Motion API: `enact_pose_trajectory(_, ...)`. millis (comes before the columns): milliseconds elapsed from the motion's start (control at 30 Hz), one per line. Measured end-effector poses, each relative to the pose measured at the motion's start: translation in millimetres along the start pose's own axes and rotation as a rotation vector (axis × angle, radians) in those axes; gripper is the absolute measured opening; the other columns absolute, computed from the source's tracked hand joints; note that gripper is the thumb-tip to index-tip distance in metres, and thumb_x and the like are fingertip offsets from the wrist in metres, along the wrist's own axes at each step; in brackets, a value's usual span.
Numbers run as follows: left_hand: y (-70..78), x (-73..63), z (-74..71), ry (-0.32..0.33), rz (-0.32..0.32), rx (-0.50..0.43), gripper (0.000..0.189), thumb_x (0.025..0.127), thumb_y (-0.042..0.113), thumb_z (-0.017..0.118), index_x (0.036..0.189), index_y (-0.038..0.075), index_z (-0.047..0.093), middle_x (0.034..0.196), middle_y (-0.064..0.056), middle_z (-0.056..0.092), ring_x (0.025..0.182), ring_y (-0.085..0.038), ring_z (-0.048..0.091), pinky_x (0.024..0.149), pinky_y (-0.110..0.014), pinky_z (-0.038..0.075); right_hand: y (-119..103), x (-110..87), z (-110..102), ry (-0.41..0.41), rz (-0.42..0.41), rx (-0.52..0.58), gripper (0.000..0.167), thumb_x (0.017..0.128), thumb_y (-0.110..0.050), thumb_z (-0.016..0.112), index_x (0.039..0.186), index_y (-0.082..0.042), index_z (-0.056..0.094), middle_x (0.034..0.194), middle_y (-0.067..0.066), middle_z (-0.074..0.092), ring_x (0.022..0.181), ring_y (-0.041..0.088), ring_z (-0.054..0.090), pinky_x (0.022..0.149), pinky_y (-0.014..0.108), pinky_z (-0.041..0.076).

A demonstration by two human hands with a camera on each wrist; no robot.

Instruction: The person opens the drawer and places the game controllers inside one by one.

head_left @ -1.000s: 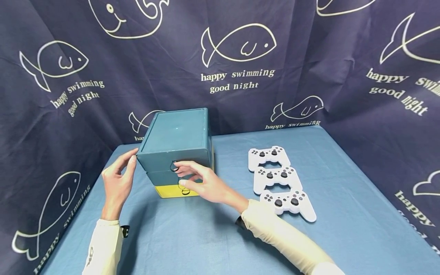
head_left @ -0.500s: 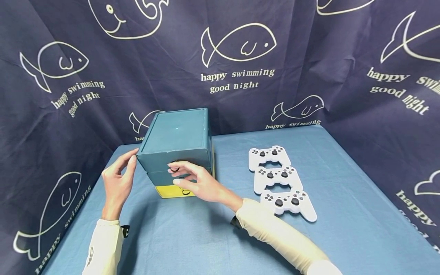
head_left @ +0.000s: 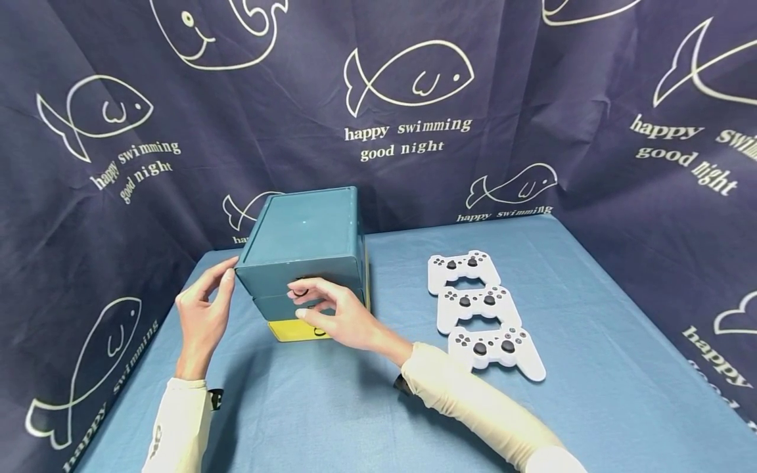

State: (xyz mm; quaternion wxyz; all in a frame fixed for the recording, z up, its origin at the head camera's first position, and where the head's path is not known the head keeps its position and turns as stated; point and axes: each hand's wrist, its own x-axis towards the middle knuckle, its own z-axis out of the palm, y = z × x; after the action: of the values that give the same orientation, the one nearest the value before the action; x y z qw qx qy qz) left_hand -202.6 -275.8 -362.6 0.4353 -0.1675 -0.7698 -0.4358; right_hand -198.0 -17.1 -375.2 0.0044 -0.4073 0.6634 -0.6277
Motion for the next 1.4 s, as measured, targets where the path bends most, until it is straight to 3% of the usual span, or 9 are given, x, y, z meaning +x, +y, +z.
enact_pose_trajectory(267, 1.1, 0.2, -0.3, -0.007, 0.016, 0.008, 0.025, 0.096, -0.005, 0.066, 0.117, -0.001, 0.077, 0.109, -0.012, 0.076, 0.097, 0.003, 0.069, 0.089, -0.014, 0.049, 5.1, -5.6, 5.5, 0.013, -0.088, -0.011, 0.044, 0.099, -0.001, 0.064, 0.142, 0.0, 0.055, 0.137, 0.016, 0.062, 0.121, 0.028, 0.063, 0.098, 0.036, 0.053)
enact_pose_trajectory(433, -1.2, 0.7, -0.8, -0.003, 0.019, 0.012, 0.024, 0.096, -0.007, 0.065, 0.117, -0.003, 0.077, 0.109, -0.018, 0.075, 0.097, 0.004, 0.069, 0.089, -0.014, 0.049, 5.8, -8.9, 8.8, 0.007, -0.141, -0.003, 0.044, 0.097, 0.001, 0.064, 0.14, 0.003, 0.055, 0.136, 0.02, 0.061, 0.12, 0.032, 0.064, 0.097, 0.039, 0.054)
enact_pose_trajectory(567, -3.6, 1.0, -0.2, 0.0, 0.028, 0.008, 0.025, 0.094, -0.011, 0.065, 0.115, -0.005, 0.076, 0.107, -0.022, 0.074, 0.096, 0.006, 0.068, 0.089, -0.014, 0.049, 5.2, -13.4, 10.8, -0.001, -0.161, -0.009, 0.044, 0.097, 0.001, 0.065, 0.14, 0.003, 0.055, 0.137, 0.02, 0.061, 0.121, 0.027, 0.064, 0.096, 0.038, 0.054)
enact_pose_trajectory(833, -2.2, 1.3, -2.3, -0.029, 0.026, 0.002, 0.024, 0.097, -0.008, 0.065, 0.118, -0.005, 0.075, 0.111, -0.021, 0.074, 0.1, 0.003, 0.069, 0.093, -0.016, 0.049, 0.4, -20.7, 12.0, -0.022, -0.182, -0.011, 0.048, 0.096, 0.0, 0.066, 0.142, 0.002, 0.054, 0.14, 0.017, 0.061, 0.124, 0.02, 0.062, 0.095, 0.035, 0.055)
enact_pose_trajectory(1033, -2.8, 1.5, -3.7, -0.053, 0.018, -0.005, 0.024, 0.099, -0.004, 0.064, 0.12, -0.004, 0.075, 0.113, -0.021, 0.074, 0.101, 0.002, 0.068, 0.092, -0.016, 0.05, -1.2, -23.9, 12.7, -0.037, -0.186, -0.017, 0.048, 0.097, -0.002, 0.065, 0.143, 0.0, 0.054, 0.14, 0.014, 0.061, 0.124, 0.025, 0.063, 0.094, 0.036, 0.055)
enact_pose_trajectory(1200, -1.9, 1.9, -3.1, -0.047, 0.011, -0.009, 0.025, 0.098, -0.007, 0.065, 0.12, -0.004, 0.075, 0.112, -0.022, 0.073, 0.1, 0.002, 0.068, 0.09, -0.015, 0.05, -3.5, -26.7, 13.2, -0.056, -0.18, -0.031, 0.048, 0.097, -0.004, 0.065, 0.143, 0.001, 0.054, 0.138, 0.014, 0.062, 0.122, 0.028, 0.063, 0.095, 0.036, 0.055)
enact_pose_trajectory(1400, -0.4, 2.5, -2.7, -0.032, 0.007, -0.019, 0.025, 0.097, -0.009, 0.065, 0.118, -0.004, 0.076, 0.11, -0.02, 0.074, 0.099, 0.001, 0.07, 0.093, -0.017, 0.05, -6.5, -31.1, 15.2, -0.083, -0.194, -0.02, 0.049, 0.097, -0.003, 0.064, 0.144, 0.002, 0.053, 0.139, 0.015, 0.061, 0.123, 0.023, 0.063, 0.096, 0.035, 0.054)
